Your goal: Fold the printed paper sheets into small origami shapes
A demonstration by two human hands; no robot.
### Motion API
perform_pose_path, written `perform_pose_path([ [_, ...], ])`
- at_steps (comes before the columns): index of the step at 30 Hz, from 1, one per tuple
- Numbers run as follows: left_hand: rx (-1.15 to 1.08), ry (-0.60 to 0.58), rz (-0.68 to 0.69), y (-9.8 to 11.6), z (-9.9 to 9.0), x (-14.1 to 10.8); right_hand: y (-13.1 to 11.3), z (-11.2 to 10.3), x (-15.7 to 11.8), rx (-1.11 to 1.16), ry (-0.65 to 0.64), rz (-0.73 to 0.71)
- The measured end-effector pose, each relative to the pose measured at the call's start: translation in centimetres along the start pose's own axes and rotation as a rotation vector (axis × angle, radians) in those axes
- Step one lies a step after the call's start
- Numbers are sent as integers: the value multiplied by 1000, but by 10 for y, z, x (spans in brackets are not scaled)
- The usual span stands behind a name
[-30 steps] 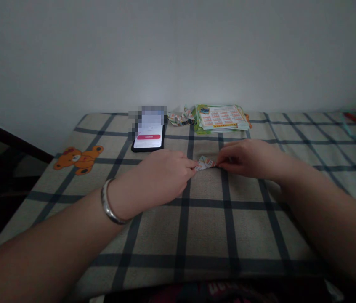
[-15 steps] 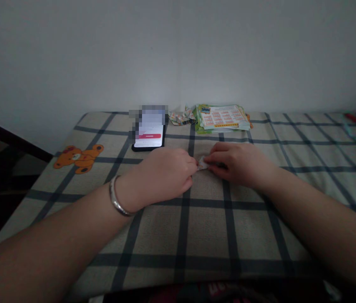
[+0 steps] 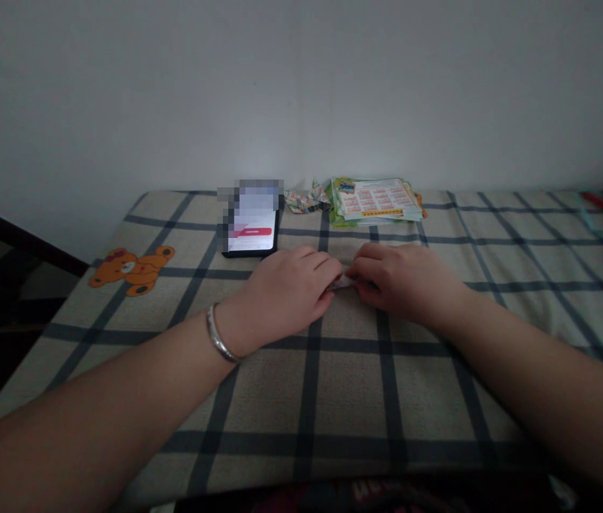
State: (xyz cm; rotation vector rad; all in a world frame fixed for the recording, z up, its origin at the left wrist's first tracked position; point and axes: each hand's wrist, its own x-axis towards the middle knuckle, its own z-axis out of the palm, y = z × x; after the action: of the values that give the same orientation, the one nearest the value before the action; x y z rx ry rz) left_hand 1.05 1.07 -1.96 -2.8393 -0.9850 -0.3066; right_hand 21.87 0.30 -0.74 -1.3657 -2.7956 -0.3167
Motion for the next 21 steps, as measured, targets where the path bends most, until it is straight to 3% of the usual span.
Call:
perform_pose_path([
  [11, -79, 13, -67, -1, 2, 1, 10, 3, 2, 235, -13, 68],
  [21, 10, 47, -35, -1, 4, 1, -3, -1, 0, -31, -12, 23],
])
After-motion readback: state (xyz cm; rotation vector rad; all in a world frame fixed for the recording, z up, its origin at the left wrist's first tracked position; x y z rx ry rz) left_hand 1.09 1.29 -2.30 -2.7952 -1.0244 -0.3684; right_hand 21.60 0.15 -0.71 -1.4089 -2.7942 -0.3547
